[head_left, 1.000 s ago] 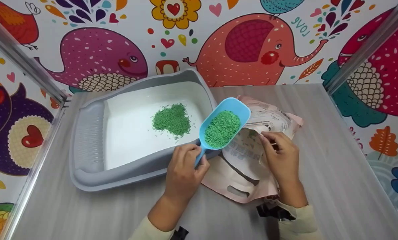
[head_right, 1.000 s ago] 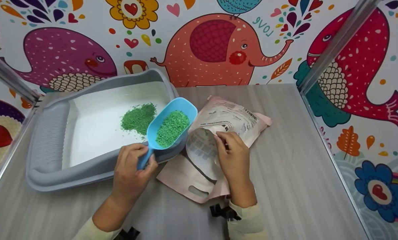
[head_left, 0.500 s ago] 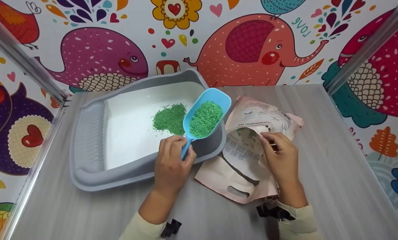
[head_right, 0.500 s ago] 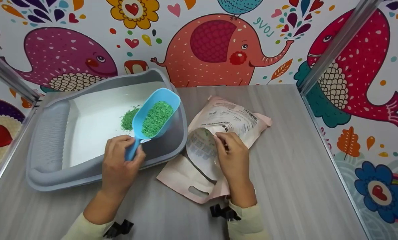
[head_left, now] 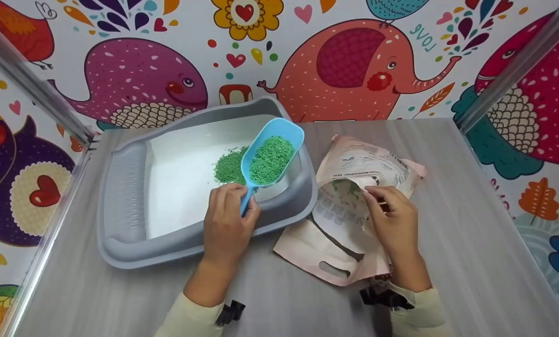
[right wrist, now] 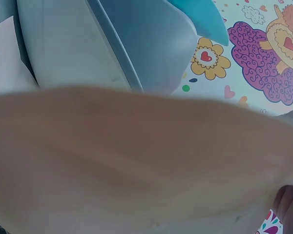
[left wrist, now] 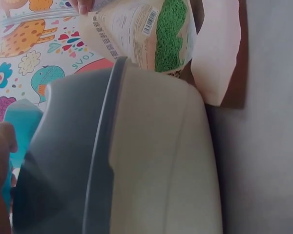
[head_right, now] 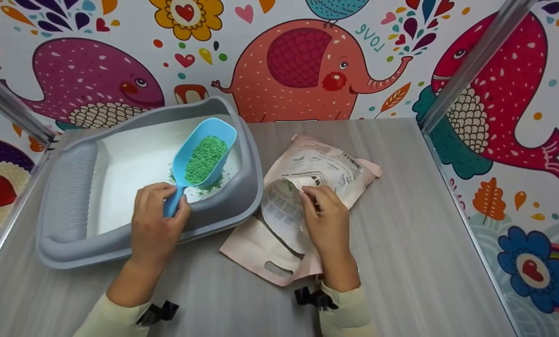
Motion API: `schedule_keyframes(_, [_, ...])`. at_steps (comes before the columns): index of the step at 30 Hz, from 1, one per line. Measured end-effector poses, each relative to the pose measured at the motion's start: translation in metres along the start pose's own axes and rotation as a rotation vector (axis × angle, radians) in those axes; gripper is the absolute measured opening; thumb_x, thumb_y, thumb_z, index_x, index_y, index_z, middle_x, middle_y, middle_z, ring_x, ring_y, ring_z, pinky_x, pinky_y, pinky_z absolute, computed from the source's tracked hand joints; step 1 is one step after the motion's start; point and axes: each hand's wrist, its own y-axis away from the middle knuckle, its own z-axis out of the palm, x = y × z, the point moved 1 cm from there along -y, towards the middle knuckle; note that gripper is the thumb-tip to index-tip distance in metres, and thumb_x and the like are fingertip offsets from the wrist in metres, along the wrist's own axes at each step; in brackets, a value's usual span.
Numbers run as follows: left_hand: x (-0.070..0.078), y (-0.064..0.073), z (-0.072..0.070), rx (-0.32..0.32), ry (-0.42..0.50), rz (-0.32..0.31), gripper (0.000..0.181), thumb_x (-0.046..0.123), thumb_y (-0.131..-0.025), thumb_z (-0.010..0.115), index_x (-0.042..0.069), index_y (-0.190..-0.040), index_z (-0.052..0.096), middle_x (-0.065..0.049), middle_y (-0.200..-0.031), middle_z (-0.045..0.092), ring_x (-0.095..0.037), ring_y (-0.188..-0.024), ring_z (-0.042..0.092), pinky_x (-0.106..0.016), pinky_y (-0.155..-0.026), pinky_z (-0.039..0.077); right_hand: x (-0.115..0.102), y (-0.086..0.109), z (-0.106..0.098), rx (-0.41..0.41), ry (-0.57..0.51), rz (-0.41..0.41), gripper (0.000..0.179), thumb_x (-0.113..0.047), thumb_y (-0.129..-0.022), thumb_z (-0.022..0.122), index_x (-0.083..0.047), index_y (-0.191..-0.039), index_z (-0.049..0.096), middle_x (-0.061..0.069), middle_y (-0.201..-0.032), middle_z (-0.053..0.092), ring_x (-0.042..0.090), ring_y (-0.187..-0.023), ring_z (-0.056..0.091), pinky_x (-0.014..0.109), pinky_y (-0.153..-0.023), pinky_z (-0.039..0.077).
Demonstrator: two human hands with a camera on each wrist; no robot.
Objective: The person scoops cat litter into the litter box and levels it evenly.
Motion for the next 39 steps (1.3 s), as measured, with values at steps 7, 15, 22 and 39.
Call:
schedule_keyframes(7, [-0.013,-0.001,-0.008,-0.02,-0.022,-0.053,0.016,0.0,-0.085,0.07,-0.004,-0.1,0.064,-0.018,-0.101,0.067,-0.034,-0.09,0.062,-0.04,-0.081,0.058,0.0,0.0,-0.001,0.001,0.007,-0.007,0.009,-0.002,-0.088,0.079,-0.004,-0.097,0.08,0.006,-0.089,0.077,-0.004,-0.078,0.063,0.005,-0.068,0.05])
schedule_keyframes(15, [-0.031,-0.001,-0.017,-0.027,-0.05,-0.1,0.02,0.0,-0.083,0.071,-0.004,-0.101,0.063,-0.018,-0.102,0.066,-0.033,-0.094,0.062,-0.04,-0.082,0.058,0.001,0.0,0.0,-0.002,-0.002,-0.003,0.009,-0.002,-0.089,0.079,-0.004,-0.098,0.08,0.007,-0.089,0.077,-0.004,-0.078,0.063,0.006,-0.068,0.05])
schedule_keyframes(22, [-0.042,-0.002,-0.024,-0.038,-0.063,-0.146,0.018,0.001,-0.084,0.07,-0.004,-0.101,0.064,-0.019,-0.101,0.066,-0.034,-0.094,0.061,-0.041,-0.082,0.058,0.001,0.0,0.0,-0.007,-0.003,-0.006,0.009,-0.001,-0.089,0.079,-0.003,-0.097,0.08,0.008,-0.089,0.077,-0.005,-0.079,0.063,0.006,-0.068,0.051])
schedule_keyframes(39, [-0.074,-0.009,-0.044,-0.183,-0.154,-0.308,0.018,0.001,-0.086,0.068,-0.004,-0.103,0.064,-0.019,-0.101,0.065,-0.037,-0.097,0.06,-0.05,-0.078,0.056,0.001,0.0,0.0,-0.013,0.005,-0.007,0.009,-0.001,-0.089,0.078,-0.003,-0.098,0.08,0.007,-0.089,0.077,-0.006,-0.077,0.063,0.005,-0.068,0.05])
